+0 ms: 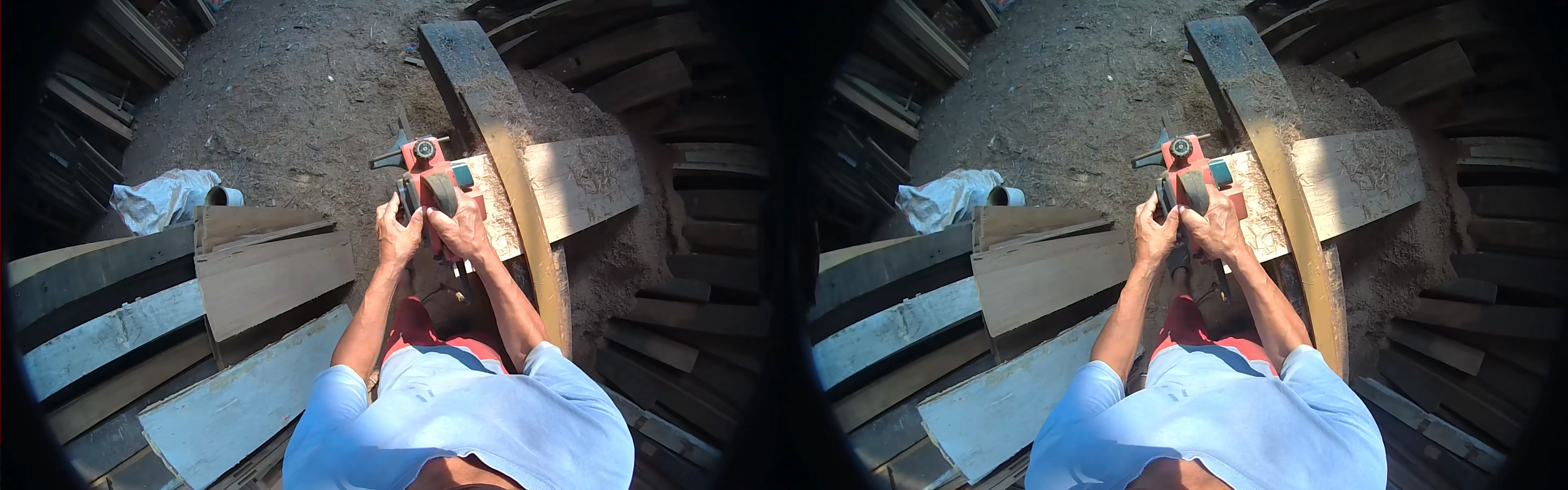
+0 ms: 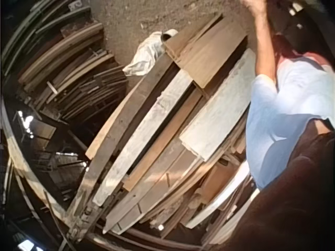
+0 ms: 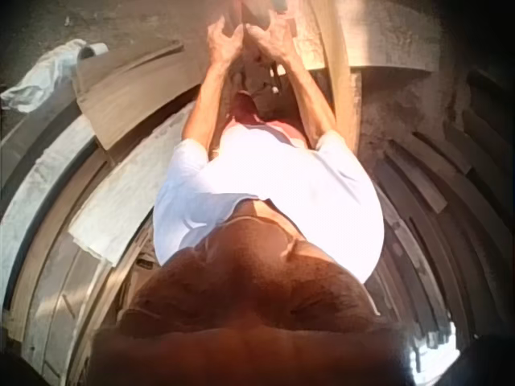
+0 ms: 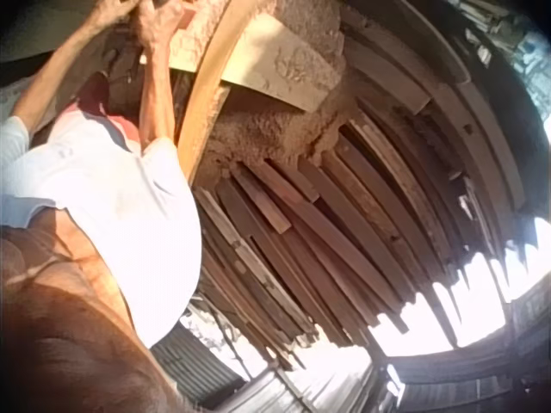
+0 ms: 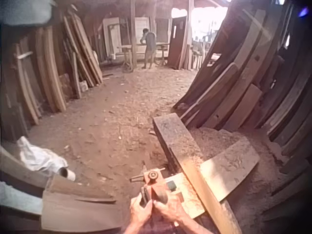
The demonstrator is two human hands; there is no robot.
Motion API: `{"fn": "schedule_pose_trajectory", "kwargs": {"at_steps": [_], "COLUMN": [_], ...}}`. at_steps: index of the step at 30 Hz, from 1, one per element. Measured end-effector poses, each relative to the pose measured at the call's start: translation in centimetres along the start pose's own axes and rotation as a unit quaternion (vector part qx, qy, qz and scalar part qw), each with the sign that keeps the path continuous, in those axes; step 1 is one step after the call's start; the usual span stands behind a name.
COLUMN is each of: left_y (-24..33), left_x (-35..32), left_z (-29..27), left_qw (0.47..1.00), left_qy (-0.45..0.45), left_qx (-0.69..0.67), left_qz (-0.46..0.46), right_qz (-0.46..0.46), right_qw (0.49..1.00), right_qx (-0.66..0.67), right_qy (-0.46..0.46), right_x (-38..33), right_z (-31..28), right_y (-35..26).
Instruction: The person uses a belt sander to smooth the surface of a wooden board and then lifts the board to turn it over.
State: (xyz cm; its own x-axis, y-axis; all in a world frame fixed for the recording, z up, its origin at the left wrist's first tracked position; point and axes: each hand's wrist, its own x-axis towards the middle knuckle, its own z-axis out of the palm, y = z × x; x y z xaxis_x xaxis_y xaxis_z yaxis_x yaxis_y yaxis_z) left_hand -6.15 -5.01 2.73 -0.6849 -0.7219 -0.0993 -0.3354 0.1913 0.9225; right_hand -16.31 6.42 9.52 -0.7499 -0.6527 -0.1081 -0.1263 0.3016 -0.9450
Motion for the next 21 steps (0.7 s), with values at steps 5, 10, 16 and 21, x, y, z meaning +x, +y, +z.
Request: {"fn": "schedule_pose_trajectory", "kwargs": {"at_steps": [5, 10, 16, 21], "left_y": [-0.6, -0.1, -0.5, -1.1], "left_x": [3.3, -3.8, -13.1, -9.3], "left_z": [-0.6, -0.4, -0.4, -0.2], "left_qw": [0.999, 0.999, 0.999, 0.999], "left_qy": [-0.015, -0.028, -0.036, -0.036], "left_qx": [0.037, -0.004, 0.013, -0.008], "left_qz": [0.008, -0.032, -0.01, -0.036], "right_qz": [-0.025, 0.024, 0.065, 0.087], "right_qw": [0.999, 1.0, 0.997, 0.996], "right_qx": [-0.023, 0.009, 0.049, 0.008], "right_qy": [0.008, 0.005, -0.006, -0.018], "right_x": [2.7, -3.9, -12.9, -9.1], "right_z": [0.4, 0.1, -0.8, -0.6], "right_y": [-0.1, 0.9, 0.7, 0.6]}}
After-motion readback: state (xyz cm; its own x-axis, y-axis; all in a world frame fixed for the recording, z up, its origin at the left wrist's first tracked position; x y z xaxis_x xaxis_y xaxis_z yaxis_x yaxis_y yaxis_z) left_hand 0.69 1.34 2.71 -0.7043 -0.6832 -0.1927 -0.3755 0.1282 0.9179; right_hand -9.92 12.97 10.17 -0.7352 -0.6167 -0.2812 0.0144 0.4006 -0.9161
